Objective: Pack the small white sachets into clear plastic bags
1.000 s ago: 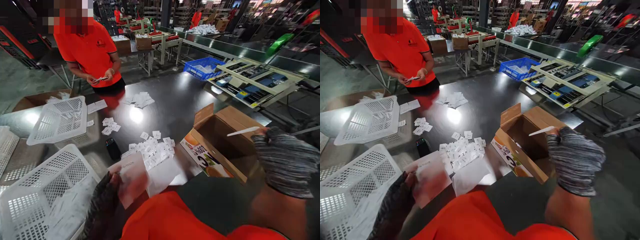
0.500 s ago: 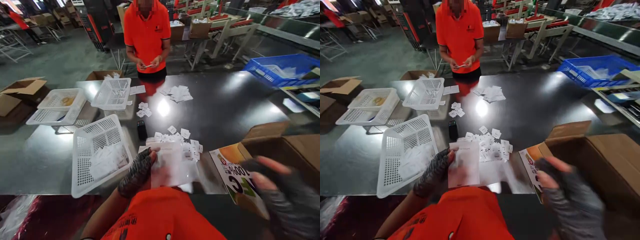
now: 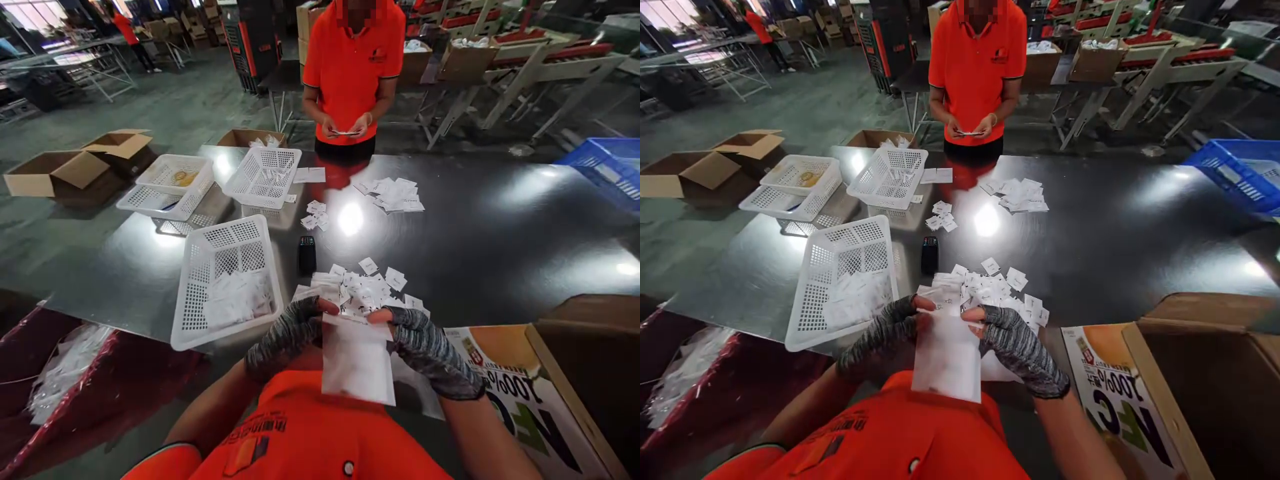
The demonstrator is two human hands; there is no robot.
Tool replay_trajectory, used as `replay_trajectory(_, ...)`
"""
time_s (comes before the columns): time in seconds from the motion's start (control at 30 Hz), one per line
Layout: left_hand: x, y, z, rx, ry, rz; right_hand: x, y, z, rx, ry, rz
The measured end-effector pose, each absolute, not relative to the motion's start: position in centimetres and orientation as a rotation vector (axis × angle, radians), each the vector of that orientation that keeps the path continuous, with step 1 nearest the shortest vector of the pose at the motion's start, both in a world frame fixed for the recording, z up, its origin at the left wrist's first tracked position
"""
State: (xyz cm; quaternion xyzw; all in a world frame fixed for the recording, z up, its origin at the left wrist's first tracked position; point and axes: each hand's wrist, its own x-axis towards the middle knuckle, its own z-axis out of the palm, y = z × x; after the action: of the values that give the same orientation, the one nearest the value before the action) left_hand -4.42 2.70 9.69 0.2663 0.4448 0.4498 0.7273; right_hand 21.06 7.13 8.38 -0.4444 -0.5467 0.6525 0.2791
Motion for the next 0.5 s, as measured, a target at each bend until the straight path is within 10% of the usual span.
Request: replay_trajectory(0.5,-3.8,3.2,8.2,0.691,1.06,0.993,22.0,7.7,7.7,-1.135,-1.743,1.47)
